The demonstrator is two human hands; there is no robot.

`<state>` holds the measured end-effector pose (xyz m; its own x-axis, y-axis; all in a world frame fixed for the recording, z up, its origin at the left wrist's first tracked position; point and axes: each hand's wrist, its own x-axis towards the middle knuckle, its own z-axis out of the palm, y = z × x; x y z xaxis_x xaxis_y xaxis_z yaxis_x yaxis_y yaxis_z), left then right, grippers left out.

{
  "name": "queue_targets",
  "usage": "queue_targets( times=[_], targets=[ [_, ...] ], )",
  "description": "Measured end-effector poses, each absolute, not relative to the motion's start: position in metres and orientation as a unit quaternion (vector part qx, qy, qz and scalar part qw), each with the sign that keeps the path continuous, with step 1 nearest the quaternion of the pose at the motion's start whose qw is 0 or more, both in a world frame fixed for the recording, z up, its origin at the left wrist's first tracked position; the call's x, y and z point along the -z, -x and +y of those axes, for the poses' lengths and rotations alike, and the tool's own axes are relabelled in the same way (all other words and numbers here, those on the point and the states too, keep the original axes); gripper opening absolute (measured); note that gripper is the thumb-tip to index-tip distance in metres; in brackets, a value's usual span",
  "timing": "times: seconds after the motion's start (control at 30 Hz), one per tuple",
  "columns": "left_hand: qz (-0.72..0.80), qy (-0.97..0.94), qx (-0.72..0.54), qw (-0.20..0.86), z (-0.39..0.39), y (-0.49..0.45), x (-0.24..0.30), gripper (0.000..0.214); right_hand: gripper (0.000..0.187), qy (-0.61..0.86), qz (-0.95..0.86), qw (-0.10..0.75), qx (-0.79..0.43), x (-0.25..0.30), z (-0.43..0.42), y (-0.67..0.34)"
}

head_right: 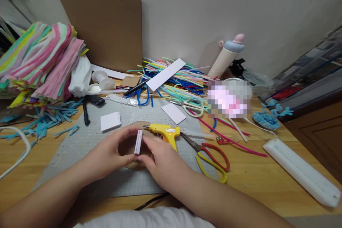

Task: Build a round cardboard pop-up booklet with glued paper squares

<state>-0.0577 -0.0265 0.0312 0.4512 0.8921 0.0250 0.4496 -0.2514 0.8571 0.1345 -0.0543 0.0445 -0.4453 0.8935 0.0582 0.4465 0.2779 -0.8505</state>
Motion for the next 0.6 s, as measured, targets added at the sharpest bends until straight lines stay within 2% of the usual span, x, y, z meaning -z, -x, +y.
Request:
queue_targets(
  times=[0.1, 0.23, 0.43, 0.6],
  targets=[
    [0.450, -0.741, -0.270, 0.419, -0.027, 0.058, -0.031, 0.057, 0.047, 0.449, -0.751, 0.256, -0.412, -0.047, -0.056, -0.135],
    [0.446, -0.715, -0.298, 0.448, -0.030, 0.054, -0.026, 0.063, 0.051, 0.463, -0.757, 0.226, -0.401, -0.049, -0.060, -0.135],
    [0.465, -0.680, -0.327, 0.463, -0.037, 0.047, -0.016, 0.069, 0.058, 0.437, -0.768, 0.259, -0.389, -0.052, -0.061, -0.138],
    [0.456, -0.674, -0.341, 0.471, -0.038, 0.044, -0.015, 0.065, 0.061, 0.434, -0.770, 0.260, -0.388, -0.052, -0.060, -0.139]
  ],
)
